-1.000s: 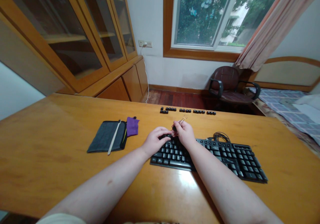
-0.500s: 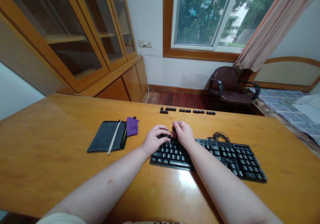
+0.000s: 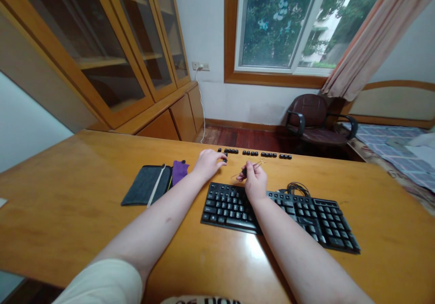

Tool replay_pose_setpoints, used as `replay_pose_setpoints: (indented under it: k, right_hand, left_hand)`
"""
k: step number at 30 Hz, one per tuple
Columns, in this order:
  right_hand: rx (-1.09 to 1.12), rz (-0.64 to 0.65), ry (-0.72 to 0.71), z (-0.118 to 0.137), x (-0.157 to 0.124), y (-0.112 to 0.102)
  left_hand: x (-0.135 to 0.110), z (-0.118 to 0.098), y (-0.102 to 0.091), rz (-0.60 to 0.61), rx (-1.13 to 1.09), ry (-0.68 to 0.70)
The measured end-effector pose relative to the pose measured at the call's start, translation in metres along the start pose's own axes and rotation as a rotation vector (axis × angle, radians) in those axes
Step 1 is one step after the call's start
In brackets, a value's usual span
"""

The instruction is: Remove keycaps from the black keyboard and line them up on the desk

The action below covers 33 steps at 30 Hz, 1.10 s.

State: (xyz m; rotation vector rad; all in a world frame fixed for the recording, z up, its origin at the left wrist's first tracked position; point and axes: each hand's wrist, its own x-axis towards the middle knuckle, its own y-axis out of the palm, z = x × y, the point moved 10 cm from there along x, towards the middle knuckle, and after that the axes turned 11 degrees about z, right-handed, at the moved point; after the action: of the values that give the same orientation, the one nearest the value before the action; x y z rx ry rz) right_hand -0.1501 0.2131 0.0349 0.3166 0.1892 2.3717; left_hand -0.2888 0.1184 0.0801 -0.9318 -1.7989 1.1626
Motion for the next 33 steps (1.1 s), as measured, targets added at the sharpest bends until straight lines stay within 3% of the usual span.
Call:
replay_pose_setpoints:
  k: [6, 14, 19, 27, 33]
  right_hand:
    - [0.03, -0.022, -0.029, 0.002, 0.001, -0.004]
    - [0.028, -0.017, -0.012, -0.004, 0.001, -0.003]
    - [0.014, -0.009, -0.02, 0.0, -0.001, -0.002]
    - [0.004, -0.002, -0.02, 0.002, -0.001, 0.0]
    - [0.01, 0.015, -0.019, -0.001, 0.0, 0.001]
  left_hand:
    - [0.046, -0.004, 0.04, 0.027, 0.075, 0.014]
    - [0.052, 0.008, 0.063, 0.051, 0.061, 0.036]
    - [0.051, 0.013, 0.067, 0.065, 0.033, 0.038]
    - [0.049, 0.012, 0.055, -0.052, 0.015, 0.029]
    - [0.049, 0.014, 0.057, -0.066, 0.065, 0.01]
